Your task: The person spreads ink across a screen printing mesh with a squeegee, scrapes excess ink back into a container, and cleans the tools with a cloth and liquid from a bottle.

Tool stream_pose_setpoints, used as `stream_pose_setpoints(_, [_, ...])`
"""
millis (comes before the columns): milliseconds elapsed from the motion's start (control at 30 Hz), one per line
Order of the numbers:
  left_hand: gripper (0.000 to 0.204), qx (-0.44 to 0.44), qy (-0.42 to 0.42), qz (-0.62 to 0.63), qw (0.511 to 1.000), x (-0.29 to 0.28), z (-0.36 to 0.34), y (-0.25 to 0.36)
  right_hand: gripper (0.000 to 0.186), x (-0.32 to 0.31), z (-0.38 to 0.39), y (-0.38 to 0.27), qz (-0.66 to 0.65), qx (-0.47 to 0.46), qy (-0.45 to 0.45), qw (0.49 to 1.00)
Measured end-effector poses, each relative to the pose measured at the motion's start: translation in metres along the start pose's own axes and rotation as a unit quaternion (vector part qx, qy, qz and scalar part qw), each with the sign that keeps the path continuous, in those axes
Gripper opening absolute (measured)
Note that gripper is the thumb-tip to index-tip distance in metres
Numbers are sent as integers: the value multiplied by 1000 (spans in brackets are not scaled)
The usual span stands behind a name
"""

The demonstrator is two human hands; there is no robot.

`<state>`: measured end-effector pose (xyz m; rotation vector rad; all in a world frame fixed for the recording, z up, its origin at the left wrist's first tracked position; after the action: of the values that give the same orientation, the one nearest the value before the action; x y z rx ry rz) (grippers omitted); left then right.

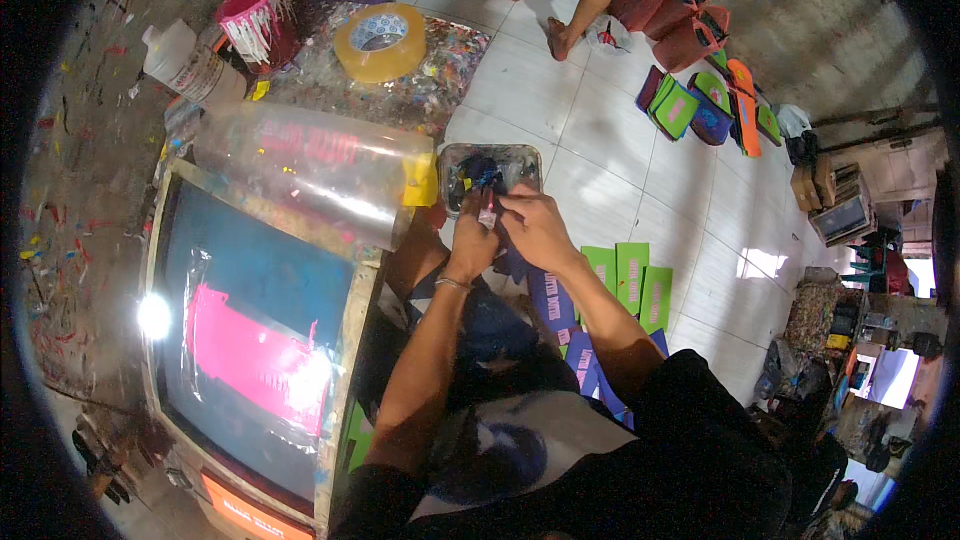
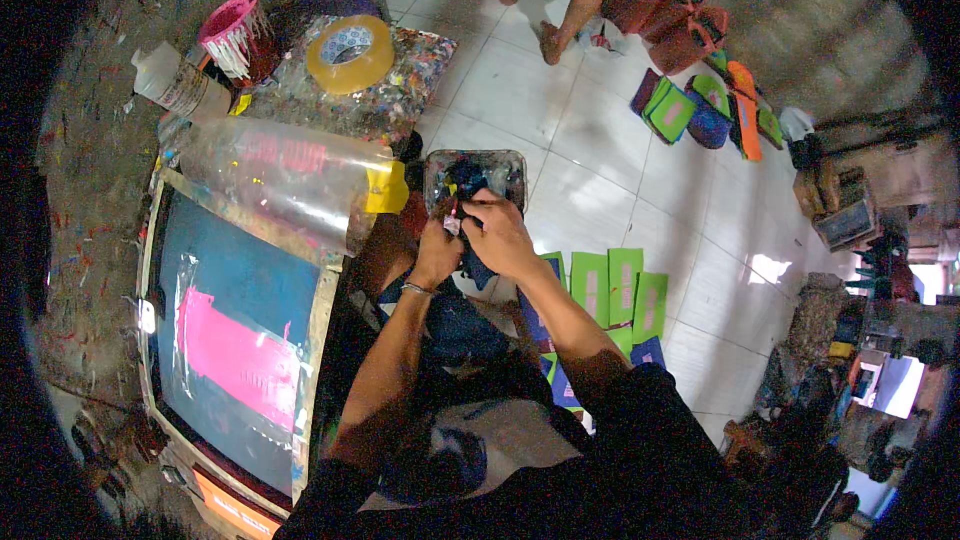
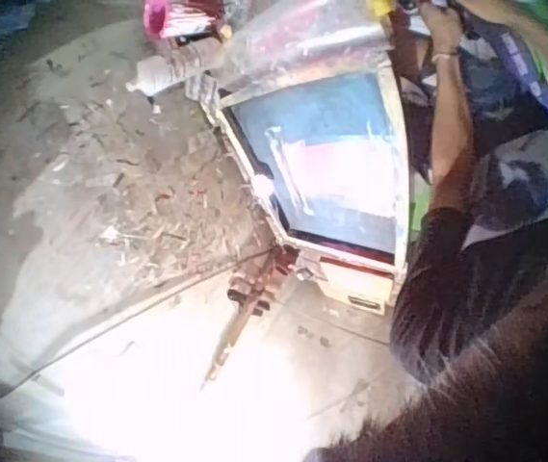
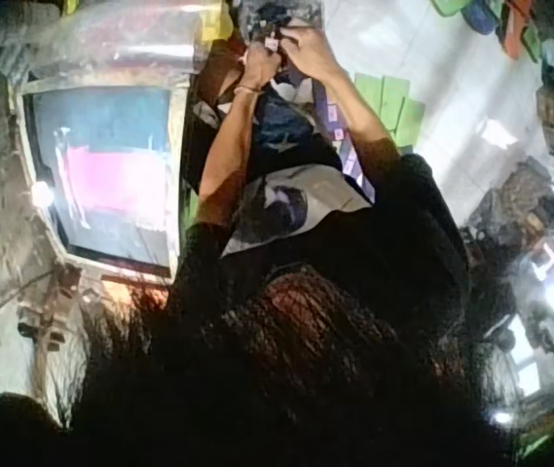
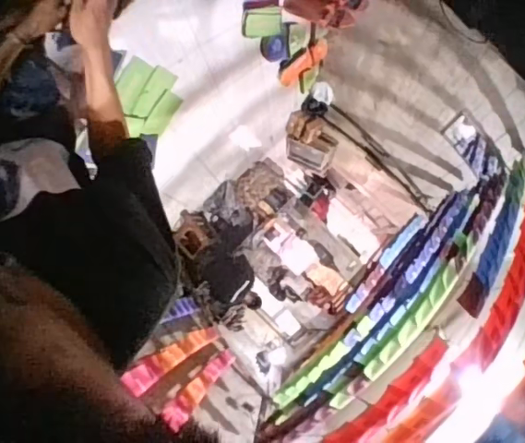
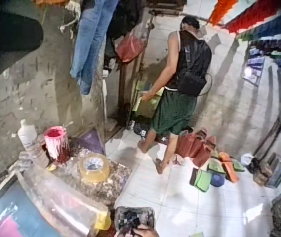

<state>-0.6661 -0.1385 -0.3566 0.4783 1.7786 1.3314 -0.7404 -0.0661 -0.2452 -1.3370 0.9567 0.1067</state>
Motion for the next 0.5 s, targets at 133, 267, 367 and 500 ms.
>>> stream_pose_setpoints(133, [65,57,-63,-120,989,14,-1,16,21,-27,22,10,-126,1,-49,991])
stream_pose_setpoints(267, [59,48,-15,-161,986,7,1,49,22,-75,12,52,-88,85,55,991])
stream_pose_setpoints(367, [57,66,-9,-191,979,3,2,61,23,-73,-17,57,-28,27,75,996])
stream_pose_setpoints(500, [55,45,-23,-239,970,4,6,55,34,-2,-12,68,132,94,-144,976])
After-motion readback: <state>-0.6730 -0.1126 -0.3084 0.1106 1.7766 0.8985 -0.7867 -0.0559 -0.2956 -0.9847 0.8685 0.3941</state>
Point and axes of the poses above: each hand's wrist, its own z-axis away from the middle knuckle, its own x-axis out of the palm, y = z × x, the point moved 8 cm from there along -z, towards the middle knuckle, and after that the axes turned 3 degrees about x, right-handed, at the moved point
